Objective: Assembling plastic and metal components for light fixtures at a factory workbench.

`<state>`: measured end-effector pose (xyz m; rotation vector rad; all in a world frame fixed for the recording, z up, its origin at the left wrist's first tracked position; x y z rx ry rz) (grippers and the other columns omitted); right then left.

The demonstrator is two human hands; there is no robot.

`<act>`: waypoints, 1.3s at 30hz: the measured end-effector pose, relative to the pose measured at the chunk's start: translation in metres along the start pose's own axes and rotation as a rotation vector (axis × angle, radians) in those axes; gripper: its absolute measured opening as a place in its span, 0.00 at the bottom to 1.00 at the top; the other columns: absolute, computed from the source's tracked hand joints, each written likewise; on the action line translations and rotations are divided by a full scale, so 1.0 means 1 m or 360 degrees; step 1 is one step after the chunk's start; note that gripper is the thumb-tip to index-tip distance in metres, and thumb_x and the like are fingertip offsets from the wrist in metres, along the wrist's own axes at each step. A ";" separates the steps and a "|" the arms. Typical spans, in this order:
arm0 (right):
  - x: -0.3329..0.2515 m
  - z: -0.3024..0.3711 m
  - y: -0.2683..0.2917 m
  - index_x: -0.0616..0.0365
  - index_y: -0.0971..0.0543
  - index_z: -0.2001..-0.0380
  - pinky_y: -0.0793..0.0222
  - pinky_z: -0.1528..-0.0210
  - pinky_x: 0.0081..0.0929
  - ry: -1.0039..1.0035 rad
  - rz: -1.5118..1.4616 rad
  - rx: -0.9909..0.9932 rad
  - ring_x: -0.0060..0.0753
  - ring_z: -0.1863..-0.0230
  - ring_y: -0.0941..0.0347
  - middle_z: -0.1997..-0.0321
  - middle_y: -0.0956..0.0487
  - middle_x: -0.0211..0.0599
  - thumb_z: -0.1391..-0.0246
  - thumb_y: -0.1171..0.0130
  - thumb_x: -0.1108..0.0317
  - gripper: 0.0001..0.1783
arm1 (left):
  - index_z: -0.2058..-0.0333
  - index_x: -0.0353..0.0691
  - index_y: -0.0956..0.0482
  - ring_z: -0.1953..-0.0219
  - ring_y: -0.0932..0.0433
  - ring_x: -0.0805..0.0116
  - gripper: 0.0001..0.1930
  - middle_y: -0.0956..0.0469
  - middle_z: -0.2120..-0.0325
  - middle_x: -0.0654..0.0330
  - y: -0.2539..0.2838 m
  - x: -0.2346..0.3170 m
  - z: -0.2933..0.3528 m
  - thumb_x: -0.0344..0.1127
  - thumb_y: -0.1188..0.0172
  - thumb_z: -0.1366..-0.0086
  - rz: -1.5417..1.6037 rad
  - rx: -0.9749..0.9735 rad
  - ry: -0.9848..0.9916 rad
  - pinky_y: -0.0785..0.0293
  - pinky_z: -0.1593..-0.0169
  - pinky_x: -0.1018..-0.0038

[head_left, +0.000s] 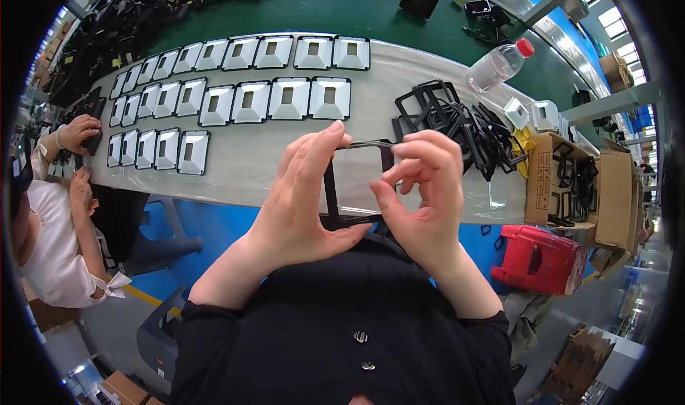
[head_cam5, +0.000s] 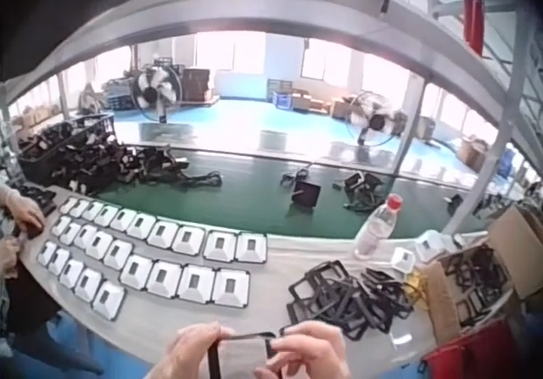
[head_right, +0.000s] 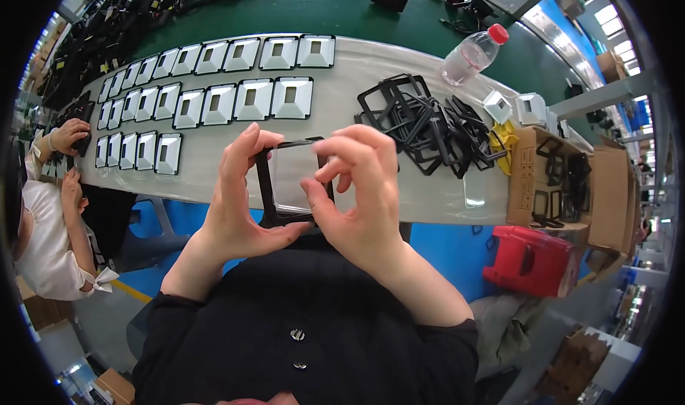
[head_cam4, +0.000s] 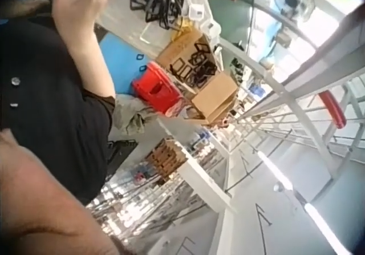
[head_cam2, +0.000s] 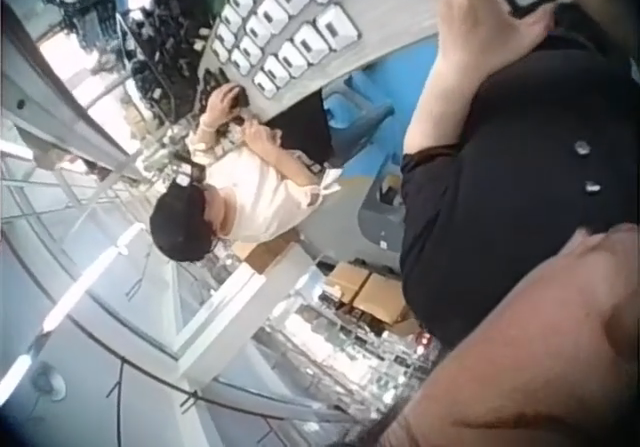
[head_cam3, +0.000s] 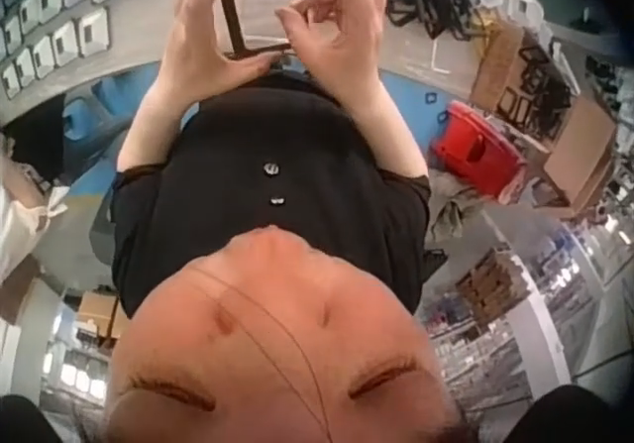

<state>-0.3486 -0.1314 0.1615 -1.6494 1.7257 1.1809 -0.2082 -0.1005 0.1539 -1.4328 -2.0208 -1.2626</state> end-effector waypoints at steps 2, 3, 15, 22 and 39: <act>-0.014 -0.005 0.006 0.54 0.30 0.49 0.36 0.68 0.19 0.0081 0.0477 -0.0071 0.21 0.65 0.33 0.51 0.34 0.38 0.62 0.32 0.79 0.32 | 0.37 0.36 0.47 0.44 0.35 0.49 0.55 0.33 0.47 0.51 -0.001 0.002 0.005 0.32 0.24 0.64 0.0062 -0.0011 0.0007 0.37 0.42 0.60; -0.009 -0.006 0.007 0.54 0.32 0.46 0.36 0.65 0.20 0.0022 0.0520 -0.0085 0.23 0.62 0.35 0.50 0.33 0.38 0.63 0.31 0.76 0.36 | 0.37 0.36 0.47 0.44 0.35 0.49 0.54 0.33 0.46 0.51 0.000 0.004 0.005 0.32 0.24 0.64 0.0123 -0.0018 0.0005 0.37 0.43 0.60; 0.026 0.006 -0.017 0.58 0.41 0.45 0.36 0.66 0.14 -0.1120 -0.0771 -0.0565 0.12 0.72 0.30 0.74 0.26 0.25 0.53 0.42 0.79 0.31 | 0.33 0.47 0.70 0.45 0.32 0.49 0.65 0.36 0.45 0.41 -0.005 0.025 -0.003 0.33 0.23 0.58 -0.0080 -0.0231 -0.0131 0.32 0.45 0.57; 0.024 0.006 -0.018 0.56 0.40 0.45 0.37 0.69 0.13 -0.1121 -0.0794 -0.0495 0.12 0.72 0.30 0.75 0.27 0.25 0.53 0.41 0.81 0.33 | 0.34 0.45 0.75 0.46 0.31 0.49 0.69 0.33 0.47 0.40 0.000 0.032 -0.008 0.39 0.21 0.59 -0.0271 -0.0207 -0.0113 0.31 0.47 0.58; 0.041 0.012 -0.040 0.58 0.42 0.39 0.30 0.65 0.25 -0.0516 0.0089 -0.0418 0.32 0.64 0.28 0.51 0.29 0.46 0.58 0.30 0.66 0.44 | 0.34 0.41 0.59 0.46 0.30 0.53 0.63 0.31 0.48 0.48 0.007 -0.024 0.027 0.31 0.22 0.64 -0.0110 -0.0096 0.0218 0.33 0.45 0.60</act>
Point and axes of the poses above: each hand's wrist, its own z-axis away from the middle knuckle, its own y-axis out of the back of the hand, x = y × z, the point moved 9 cm from there along -z, towards the middle knuckle
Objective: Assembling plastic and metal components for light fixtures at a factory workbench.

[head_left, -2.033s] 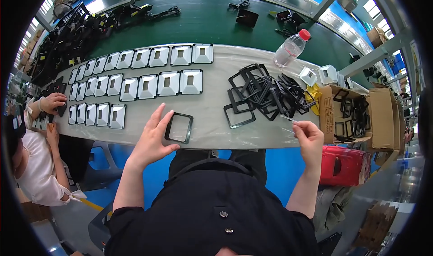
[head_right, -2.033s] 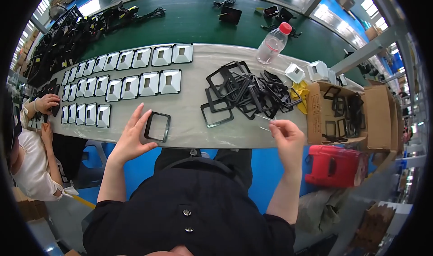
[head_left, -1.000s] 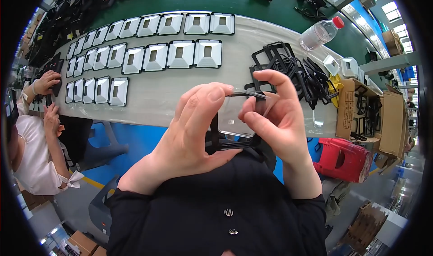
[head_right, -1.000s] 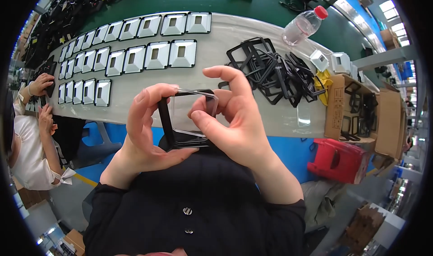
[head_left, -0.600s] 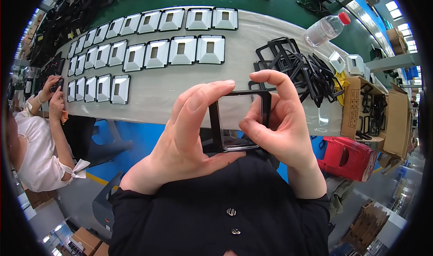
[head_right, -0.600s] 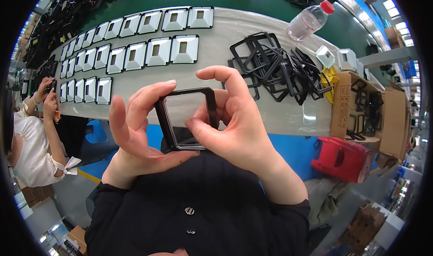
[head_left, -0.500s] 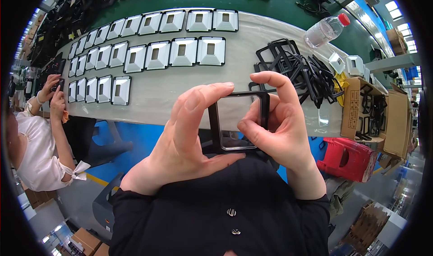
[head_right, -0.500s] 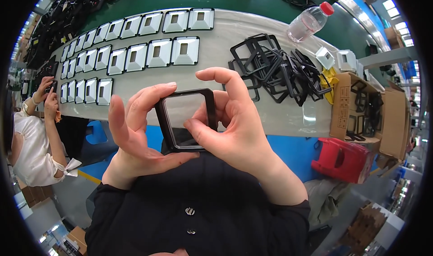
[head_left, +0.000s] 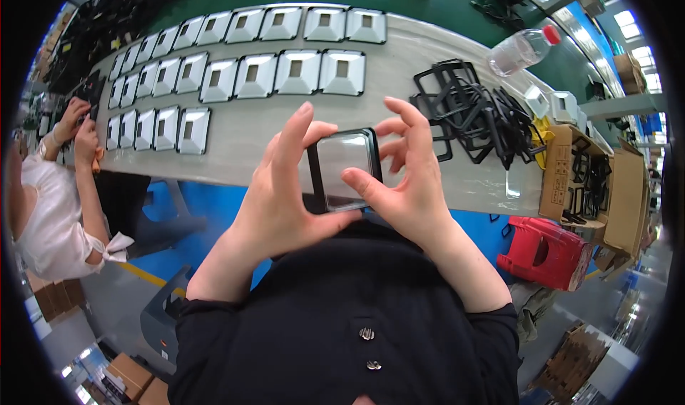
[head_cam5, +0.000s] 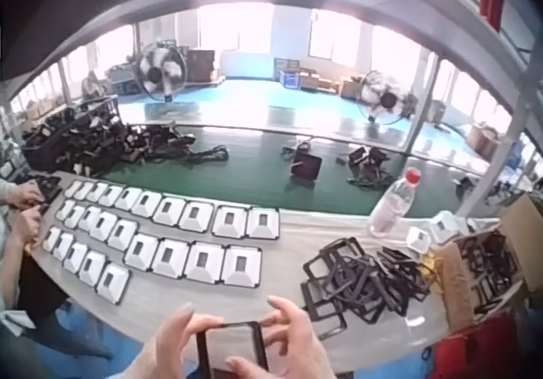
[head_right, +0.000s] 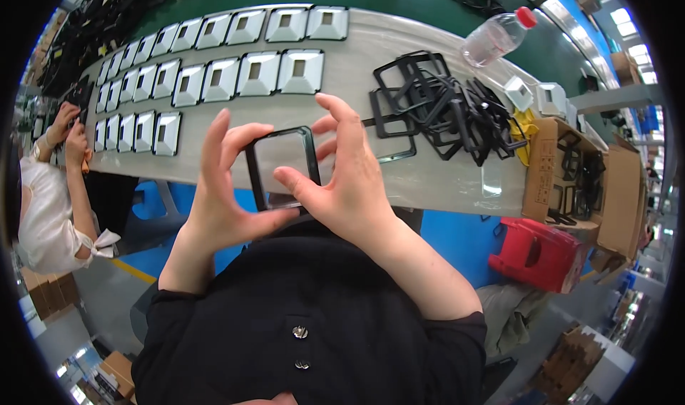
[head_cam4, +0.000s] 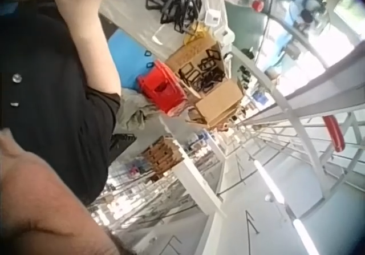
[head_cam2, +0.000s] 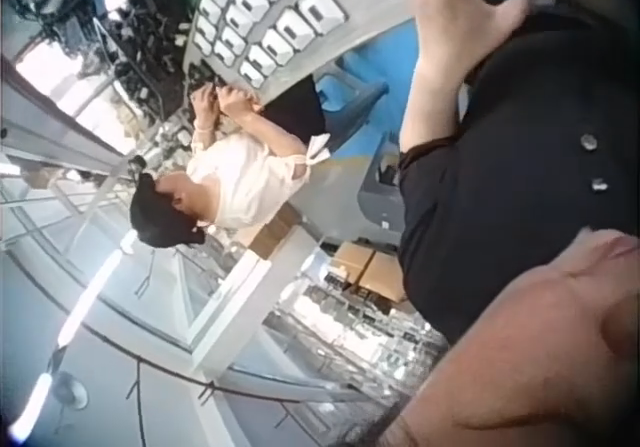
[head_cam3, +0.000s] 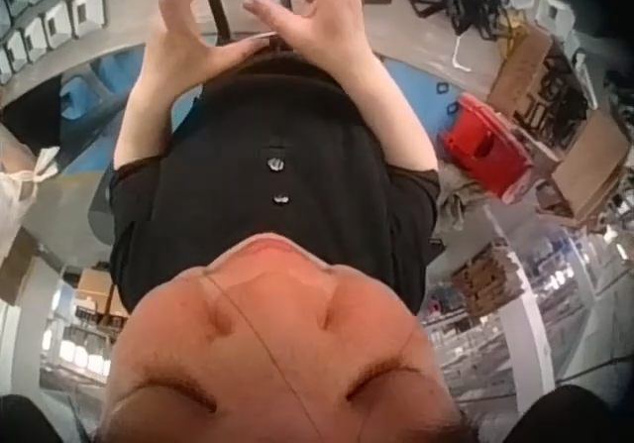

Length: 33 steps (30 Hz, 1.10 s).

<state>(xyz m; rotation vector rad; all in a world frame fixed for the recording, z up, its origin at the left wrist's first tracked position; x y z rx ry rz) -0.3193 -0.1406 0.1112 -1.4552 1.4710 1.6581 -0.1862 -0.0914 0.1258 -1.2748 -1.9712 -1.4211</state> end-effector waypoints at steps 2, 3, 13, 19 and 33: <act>-0.014 0.004 0.000 0.58 0.38 0.41 0.31 0.55 0.34 0.0491 0.0443 0.0169 0.44 0.53 0.30 0.48 0.30 0.49 0.59 0.31 0.64 0.42 | 0.34 0.41 0.56 0.45 0.31 0.52 0.60 0.30 0.49 0.51 -0.002 -0.030 0.011 0.32 0.23 0.64 -0.0032 0.0030 0.0119 0.33 0.45 0.60; -0.015 0.009 -0.006 0.56 0.33 0.43 0.37 0.47 0.37 0.0683 0.0637 0.0160 0.47 0.47 0.33 0.45 0.30 0.45 0.59 0.32 0.62 0.38 | 0.34 0.42 0.56 0.45 0.31 0.51 0.60 0.30 0.49 0.51 -0.002 -0.043 0.017 0.32 0.23 0.64 -0.0067 0.0030 0.0173 0.33 0.44 0.60; 0.033 0.022 -0.090 0.57 0.26 0.46 0.58 0.32 0.41 0.0665 0.1263 -0.0522 0.38 0.32 0.45 0.38 0.31 0.34 0.48 0.43 0.52 0.29 | 0.34 0.45 0.54 0.41 0.37 0.52 0.58 0.27 0.48 0.57 -0.011 -0.093 0.026 0.35 0.24 0.61 -0.0223 -0.0095 0.0279 0.37 0.40 0.61; 0.031 0.016 -0.093 0.57 0.25 0.47 0.58 0.33 0.43 0.0713 0.1296 -0.0445 0.37 0.34 0.42 0.39 0.30 0.31 0.45 0.46 0.57 0.24 | 0.40 0.40 0.39 0.46 0.33 0.53 0.48 0.29 0.49 0.53 -0.009 -0.097 0.028 0.34 0.24 0.63 -0.0316 -0.0135 0.0265 0.32 0.45 0.63; 0.007 0.012 -0.038 0.58 0.45 0.40 0.39 0.72 0.12 -0.0638 -0.1258 -0.0329 0.11 0.74 0.33 0.76 0.28 0.25 0.52 0.38 0.78 0.38 | 0.40 0.33 0.53 0.51 0.26 0.47 0.59 0.29 0.50 0.44 0.019 0.035 0.001 0.45 0.20 0.63 -0.0379 0.0002 -0.0403 0.26 0.50 0.54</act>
Point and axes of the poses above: each hand's wrist, its own z-axis away from the middle knuckle, its own y-axis out of the back of the hand, x = y × z, the point moved 9 cm from there along -z, towards the middle knuckle
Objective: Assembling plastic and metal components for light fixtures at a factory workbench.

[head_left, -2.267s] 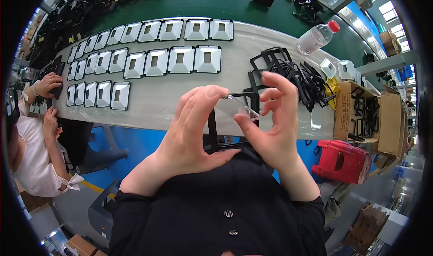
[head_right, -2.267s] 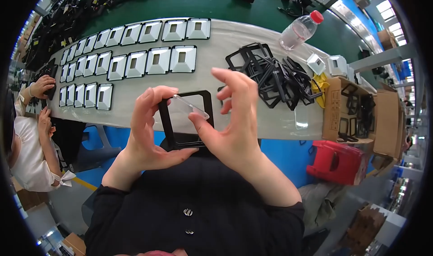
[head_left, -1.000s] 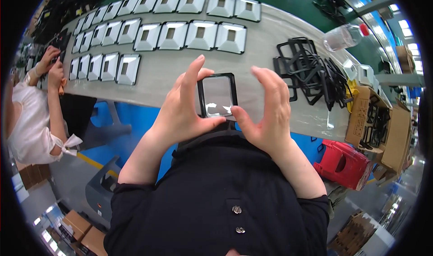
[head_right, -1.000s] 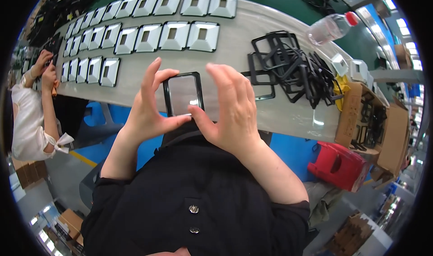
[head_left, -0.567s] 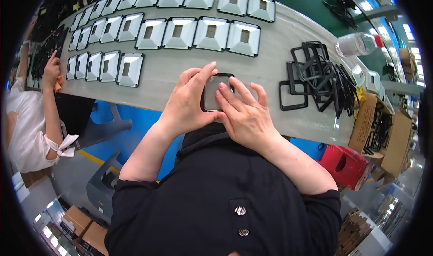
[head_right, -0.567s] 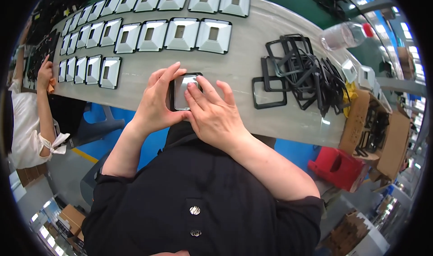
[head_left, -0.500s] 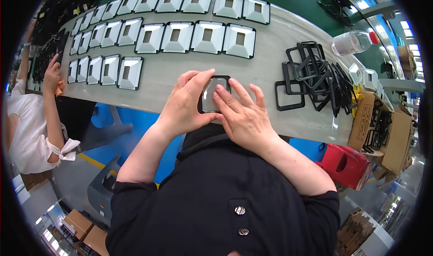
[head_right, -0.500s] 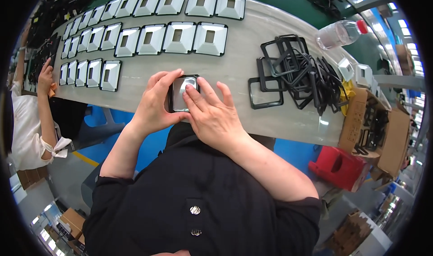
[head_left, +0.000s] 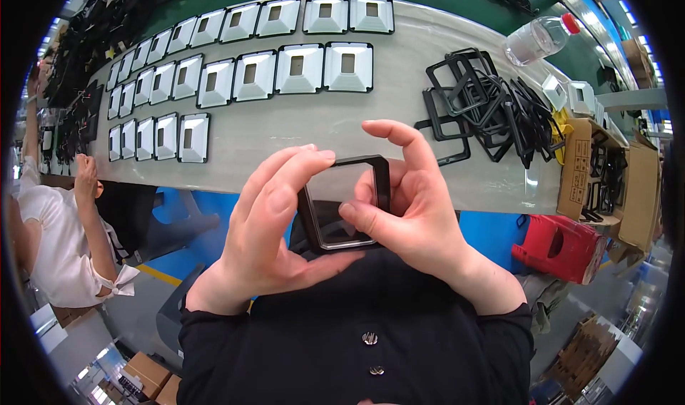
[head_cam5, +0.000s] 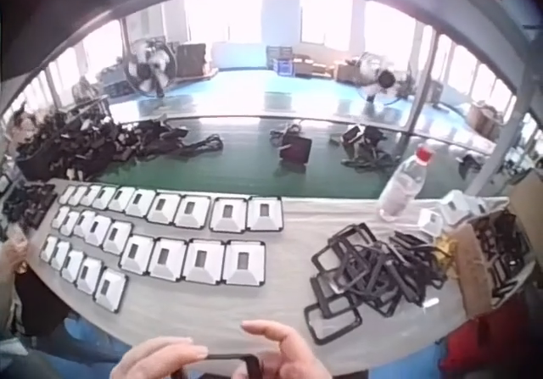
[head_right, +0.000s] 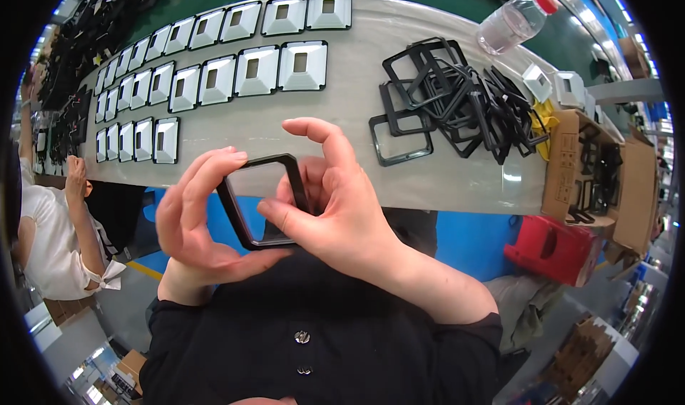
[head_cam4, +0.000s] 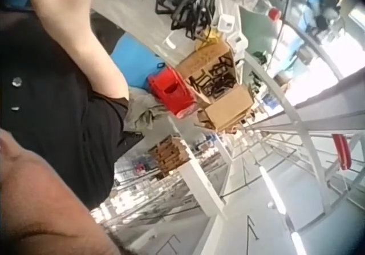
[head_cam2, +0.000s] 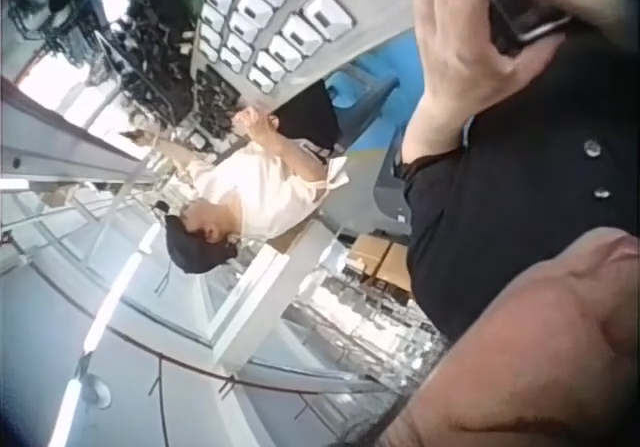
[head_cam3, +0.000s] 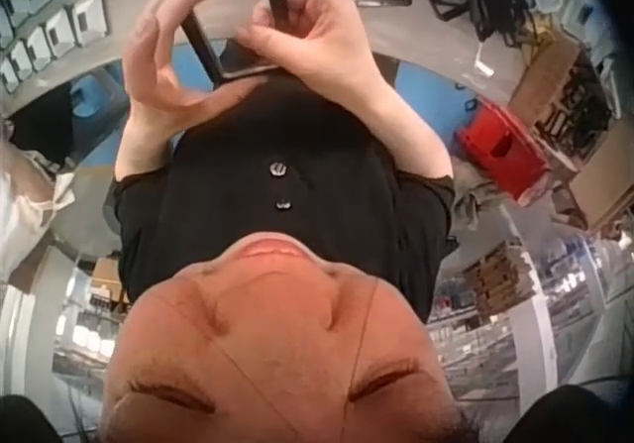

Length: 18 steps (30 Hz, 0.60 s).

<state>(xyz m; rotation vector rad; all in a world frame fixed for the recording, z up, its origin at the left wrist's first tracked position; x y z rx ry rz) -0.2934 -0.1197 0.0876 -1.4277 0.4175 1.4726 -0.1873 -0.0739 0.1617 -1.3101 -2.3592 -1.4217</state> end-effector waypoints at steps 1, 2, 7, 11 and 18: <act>-0.006 0.002 -0.001 0.58 0.45 0.40 0.40 0.73 0.12 0.0047 0.0046 0.0009 0.11 0.75 0.33 0.76 0.28 0.25 0.52 0.37 0.78 0.39 | 0.40 0.33 0.53 0.51 0.26 0.47 0.59 0.29 0.50 0.44 -0.001 0.001 0.000 0.45 0.20 0.63 0.0003 -0.0006 0.0003 0.26 0.50 0.54; -0.009 0.003 -0.002 0.57 0.45 0.40 0.40 0.74 0.12 0.0092 0.0092 0.0017 0.11 0.75 0.33 0.76 0.28 0.26 0.53 0.37 0.79 0.39 | 0.39 0.34 0.57 0.51 0.26 0.46 0.60 0.29 0.51 0.42 0.001 0.005 0.001 0.46 0.21 0.62 -0.0035 0.0032 -0.0049 0.26 0.50 0.54; -0.007 0.003 0.001 0.56 0.44 0.42 0.43 0.75 0.12 0.0098 0.0175 0.0046 0.11 0.77 0.34 0.77 0.27 0.26 0.53 0.37 0.80 0.37 | 0.37 0.37 0.65 0.53 0.26 0.45 0.64 0.30 0.51 0.38 -0.001 0.006 0.002 0.48 0.22 0.59 -0.0069 -0.0071 -0.0017 0.27 0.50 0.52; -0.004 0.006 0.003 0.55 0.43 0.45 0.42 0.75 0.12 0.0094 0.0165 0.0050 0.11 0.77 0.33 0.77 0.27 0.27 0.54 0.37 0.80 0.35 | 0.37 0.37 0.57 0.52 0.26 0.44 0.60 0.29 0.50 0.41 -0.002 0.002 0.006 0.42 0.21 0.62 0.0121 0.0038 0.0062 0.26 0.51 0.55; 0.000 -0.019 0.010 0.57 0.44 0.40 0.33 0.63 0.23 0.0499 0.1080 0.0218 0.29 0.64 0.30 0.56 0.29 0.41 0.55 0.35 0.71 0.40 | 0.35 0.39 0.56 0.48 0.27 0.53 0.62 0.30 0.50 0.47 -0.028 -0.058 0.029 0.31 0.21 0.65 0.0264 -0.0065 0.0488 0.30 0.46 0.61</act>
Point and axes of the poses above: each hand's wrist, its own z-axis away from the middle knuckle, its own y-axis out of the back of the hand, x = y × z, the point moved 9 cm from there along -z, towards the middle knuckle
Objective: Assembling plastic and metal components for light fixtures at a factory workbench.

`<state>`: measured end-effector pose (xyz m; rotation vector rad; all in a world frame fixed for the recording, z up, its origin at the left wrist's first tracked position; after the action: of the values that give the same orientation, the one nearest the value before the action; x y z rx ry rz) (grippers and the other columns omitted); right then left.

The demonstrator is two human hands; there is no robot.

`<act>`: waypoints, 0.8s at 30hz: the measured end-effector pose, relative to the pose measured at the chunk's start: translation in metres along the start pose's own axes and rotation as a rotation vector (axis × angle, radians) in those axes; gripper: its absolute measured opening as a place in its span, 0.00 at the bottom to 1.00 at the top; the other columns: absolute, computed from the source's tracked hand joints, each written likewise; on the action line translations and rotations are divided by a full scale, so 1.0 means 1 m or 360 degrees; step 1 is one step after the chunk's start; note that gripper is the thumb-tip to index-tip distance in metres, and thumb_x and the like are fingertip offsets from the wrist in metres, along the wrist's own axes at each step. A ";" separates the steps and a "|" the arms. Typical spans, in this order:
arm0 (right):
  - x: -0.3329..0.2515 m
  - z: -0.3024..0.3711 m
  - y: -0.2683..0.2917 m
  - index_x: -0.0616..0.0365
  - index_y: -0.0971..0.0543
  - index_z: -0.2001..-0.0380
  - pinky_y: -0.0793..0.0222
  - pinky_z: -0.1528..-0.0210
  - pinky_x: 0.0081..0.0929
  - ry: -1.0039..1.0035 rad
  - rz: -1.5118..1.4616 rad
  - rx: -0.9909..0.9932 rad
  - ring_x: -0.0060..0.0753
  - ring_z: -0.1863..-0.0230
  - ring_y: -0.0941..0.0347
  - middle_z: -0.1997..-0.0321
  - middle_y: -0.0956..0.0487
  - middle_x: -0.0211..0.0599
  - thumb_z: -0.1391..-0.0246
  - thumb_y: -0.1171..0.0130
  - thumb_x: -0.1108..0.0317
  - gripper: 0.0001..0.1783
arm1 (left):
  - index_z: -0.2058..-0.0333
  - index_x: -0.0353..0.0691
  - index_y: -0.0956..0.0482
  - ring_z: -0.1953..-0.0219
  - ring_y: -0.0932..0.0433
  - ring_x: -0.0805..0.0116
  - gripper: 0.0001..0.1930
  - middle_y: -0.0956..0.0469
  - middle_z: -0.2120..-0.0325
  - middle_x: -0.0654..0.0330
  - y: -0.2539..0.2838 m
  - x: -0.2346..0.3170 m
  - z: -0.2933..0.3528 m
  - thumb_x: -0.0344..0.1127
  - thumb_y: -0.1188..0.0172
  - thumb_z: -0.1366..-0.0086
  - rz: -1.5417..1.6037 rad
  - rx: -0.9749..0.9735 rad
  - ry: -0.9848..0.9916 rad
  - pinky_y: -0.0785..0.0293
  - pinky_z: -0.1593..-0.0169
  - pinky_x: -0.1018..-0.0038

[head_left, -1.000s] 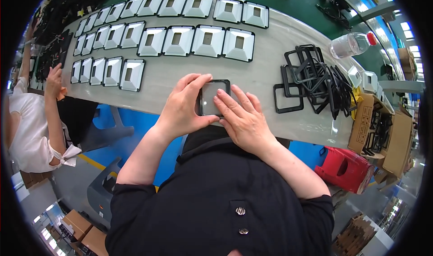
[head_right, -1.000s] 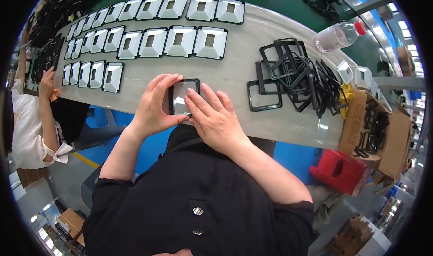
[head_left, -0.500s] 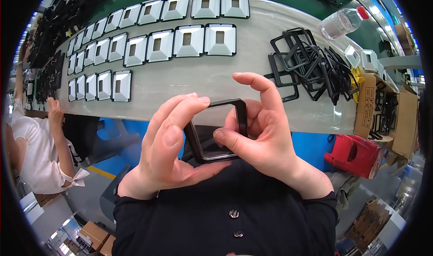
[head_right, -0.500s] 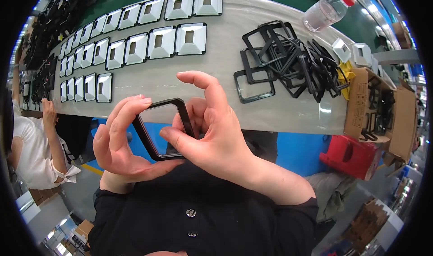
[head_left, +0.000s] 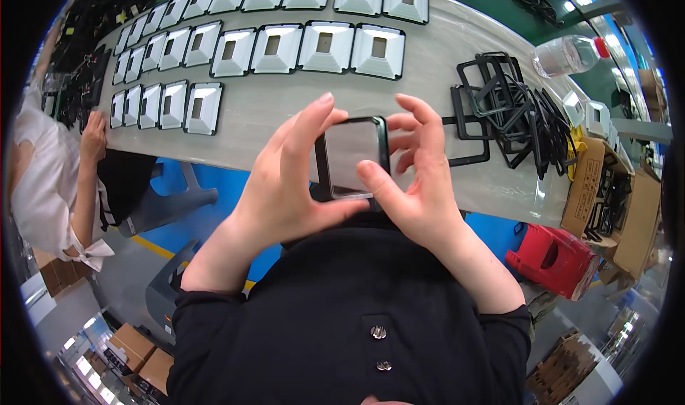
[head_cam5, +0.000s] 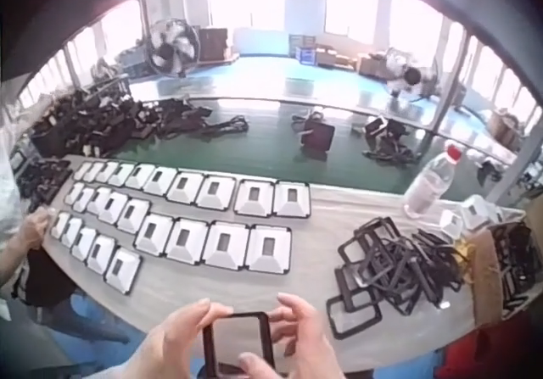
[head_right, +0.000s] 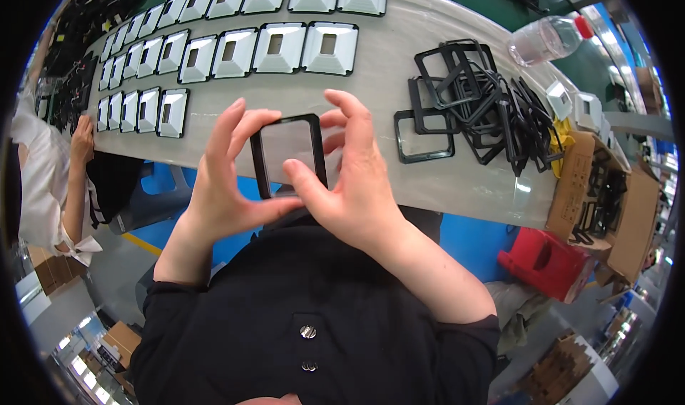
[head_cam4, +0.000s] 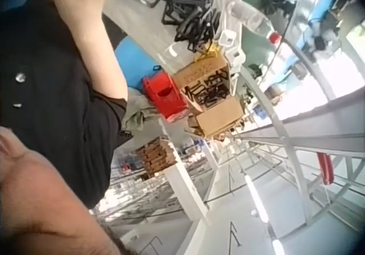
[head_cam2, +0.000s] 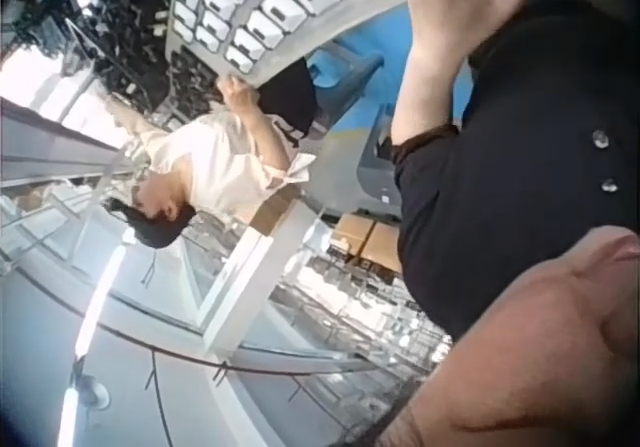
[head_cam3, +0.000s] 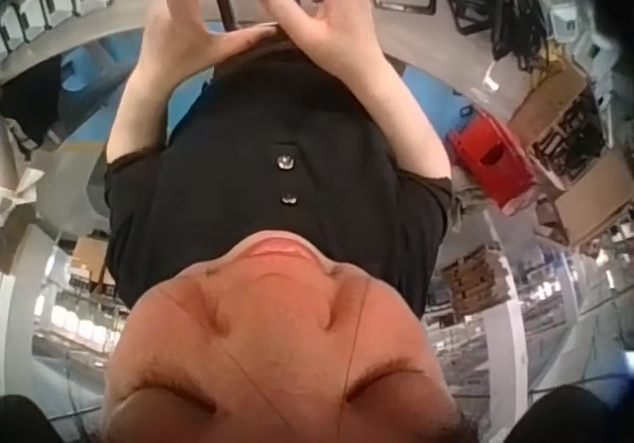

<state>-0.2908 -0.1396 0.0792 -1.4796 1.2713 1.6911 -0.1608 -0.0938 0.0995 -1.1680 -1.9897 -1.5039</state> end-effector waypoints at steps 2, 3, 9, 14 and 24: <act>-0.009 0.004 0.001 0.57 0.37 0.40 0.40 0.44 0.36 0.0524 0.0651 0.0087 0.44 0.44 0.36 0.43 0.31 0.45 0.57 0.34 0.63 0.40 | 0.36 0.39 0.50 0.49 0.26 0.53 0.57 0.30 0.49 0.50 0.000 -0.023 0.003 0.32 0.22 0.65 0.0005 0.0081 0.0004 0.28 0.48 0.61; -0.012 0.008 -0.012 0.56 0.35 0.40 0.45 0.41 0.39 0.0636 0.0927 -0.0081 0.43 0.40 0.38 0.40 0.32 0.41 0.57 0.34 0.60 0.39 | 0.36 0.41 0.49 0.47 0.28 0.53 0.57 0.28 0.49 0.52 -0.003 -0.032 0.003 0.33 0.23 0.65 -0.0004 0.0060 0.0026 0.30 0.46 0.62; 0.021 0.020 -0.064 0.55 0.26 0.46 0.61 0.31 0.47 0.0641 0.1484 -0.0520 0.40 0.30 0.49 0.37 0.32 0.31 0.51 0.42 0.46 0.33 | 0.36 0.43 0.50 0.40 0.36 0.53 0.56 0.27 0.49 0.55 -0.017 -0.061 0.009 0.35 0.23 0.63 -0.0150 -0.0046 0.0102 0.34 0.42 0.62; 0.009 0.008 -0.069 0.55 0.22 0.52 0.62 0.32 0.55 0.0717 0.1702 -0.0374 0.41 0.33 0.44 0.43 0.27 0.33 0.48 0.44 0.50 0.26 | 0.42 0.42 0.36 0.39 0.39 0.50 0.44 0.32 0.42 0.55 -0.012 -0.057 0.009 0.37 0.25 0.60 -0.0222 -0.0065 0.0077 0.37 0.40 0.59; 0.003 0.020 0.003 0.55 0.24 0.49 0.45 0.39 0.39 0.0625 0.1247 -0.0143 0.44 0.36 0.38 0.40 0.28 0.36 0.49 0.42 0.70 0.21 | 0.46 0.44 0.27 0.38 0.42 0.57 0.28 0.32 0.43 0.64 -0.014 -0.039 0.025 0.48 0.38 0.44 -0.1218 -0.0502 -0.0114 0.45 0.35 0.58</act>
<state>-0.3029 -0.1230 0.0765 -1.5159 2.2284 1.9858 -0.1450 -0.0871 0.0546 -0.5604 -2.4651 -2.2207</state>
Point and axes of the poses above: each hand's wrist, its own z-axis away from the middle knuckle, its own y-axis out of the back of the hand, x = y × z, the point moved 9 cm from there along -z, towards the middle knuckle
